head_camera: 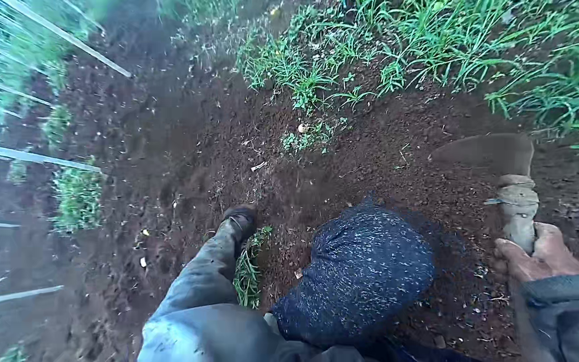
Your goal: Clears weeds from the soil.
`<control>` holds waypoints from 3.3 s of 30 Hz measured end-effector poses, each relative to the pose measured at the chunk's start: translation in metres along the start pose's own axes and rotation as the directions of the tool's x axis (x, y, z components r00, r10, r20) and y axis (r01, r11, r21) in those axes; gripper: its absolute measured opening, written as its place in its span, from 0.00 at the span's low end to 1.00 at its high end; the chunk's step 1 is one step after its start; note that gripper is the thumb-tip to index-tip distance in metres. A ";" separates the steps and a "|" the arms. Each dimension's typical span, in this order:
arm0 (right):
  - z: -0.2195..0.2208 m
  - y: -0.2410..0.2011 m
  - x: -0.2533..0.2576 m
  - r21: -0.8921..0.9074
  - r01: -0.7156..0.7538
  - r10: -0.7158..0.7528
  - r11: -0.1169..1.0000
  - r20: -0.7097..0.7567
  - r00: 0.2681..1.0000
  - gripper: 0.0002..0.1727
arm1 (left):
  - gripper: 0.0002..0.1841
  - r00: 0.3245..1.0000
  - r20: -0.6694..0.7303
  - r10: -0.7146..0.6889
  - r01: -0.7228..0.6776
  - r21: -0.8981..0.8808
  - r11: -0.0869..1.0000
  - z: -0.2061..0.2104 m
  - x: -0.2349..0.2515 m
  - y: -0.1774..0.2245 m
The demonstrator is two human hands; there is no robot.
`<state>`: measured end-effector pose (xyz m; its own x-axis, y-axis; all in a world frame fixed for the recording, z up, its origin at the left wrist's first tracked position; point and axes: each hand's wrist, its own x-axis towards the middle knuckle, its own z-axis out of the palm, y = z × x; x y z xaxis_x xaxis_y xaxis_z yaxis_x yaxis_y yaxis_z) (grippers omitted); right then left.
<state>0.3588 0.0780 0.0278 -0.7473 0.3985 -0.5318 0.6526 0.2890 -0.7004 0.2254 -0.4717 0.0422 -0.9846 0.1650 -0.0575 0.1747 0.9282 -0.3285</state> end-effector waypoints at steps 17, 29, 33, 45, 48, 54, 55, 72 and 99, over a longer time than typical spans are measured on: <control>0.094 -0.232 0.218 -0.257 -0.089 -0.008 0.962 -0.352 0.936 0.36 | 0.30 0.880 0.359 0.310 -0.116 -0.471 0.874 0.001 0.459 0.233; 0.179 -0.190 0.217 -0.582 -0.031 0.088 0.813 0.070 0.994 0.37 | 0.20 0.560 0.511 0.652 -0.385 -0.536 0.751 0.059 0.337 0.176; 0.210 -0.235 0.273 -0.358 -0.139 0.120 0.923 -0.075 0.990 0.36 | 0.22 0.605 0.561 0.565 -0.108 -0.645 0.756 0.054 0.289 0.154; 0.219 -0.251 0.250 -0.500 -0.036 0.050 0.865 0.015 0.999 0.38 | 0.34 0.984 0.056 0.167 -0.121 -0.475 0.871 0.109 0.358 0.134; 0.301 -0.244 0.232 -0.538 -0.108 0.205 0.836 0.124 0.971 0.41 | 0.31 0.897 0.419 0.139 0.108 -0.514 0.851 0.077 0.378 0.120; 0.251 -0.235 0.241 -0.577 0.019 0.119 0.817 0.200 0.973 0.38 | 0.35 0.848 0.468 0.250 0.047 -0.535 0.844 0.071 0.328 0.073; 0.250 -0.243 0.254 -0.533 0.009 0.080 0.846 0.144 0.986 0.37 | 0.38 0.845 0.482 0.230 0.055 -0.507 0.860 0.077 0.335 0.077; 0.307 -0.210 0.182 -0.489 -0.129 0.290 0.863 0.269 0.919 0.37 | 0.27 0.830 0.409 0.380 -0.054 -0.618 0.784 0.108 0.273 0.114; 0.346 -0.230 0.187 -0.576 0.041 0.276 0.816 0.450 0.849 0.41 | 0.30 0.736 0.616 -0.282 0.611 -0.424 0.668 0.131 0.360 -0.009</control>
<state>0.0253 -0.2148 -0.0748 -0.5108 0.0259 -0.8593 0.5746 0.7538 -0.3188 -0.1307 -0.4644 -0.0985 -0.7742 -0.3455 -0.5303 -0.4845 0.8626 0.1455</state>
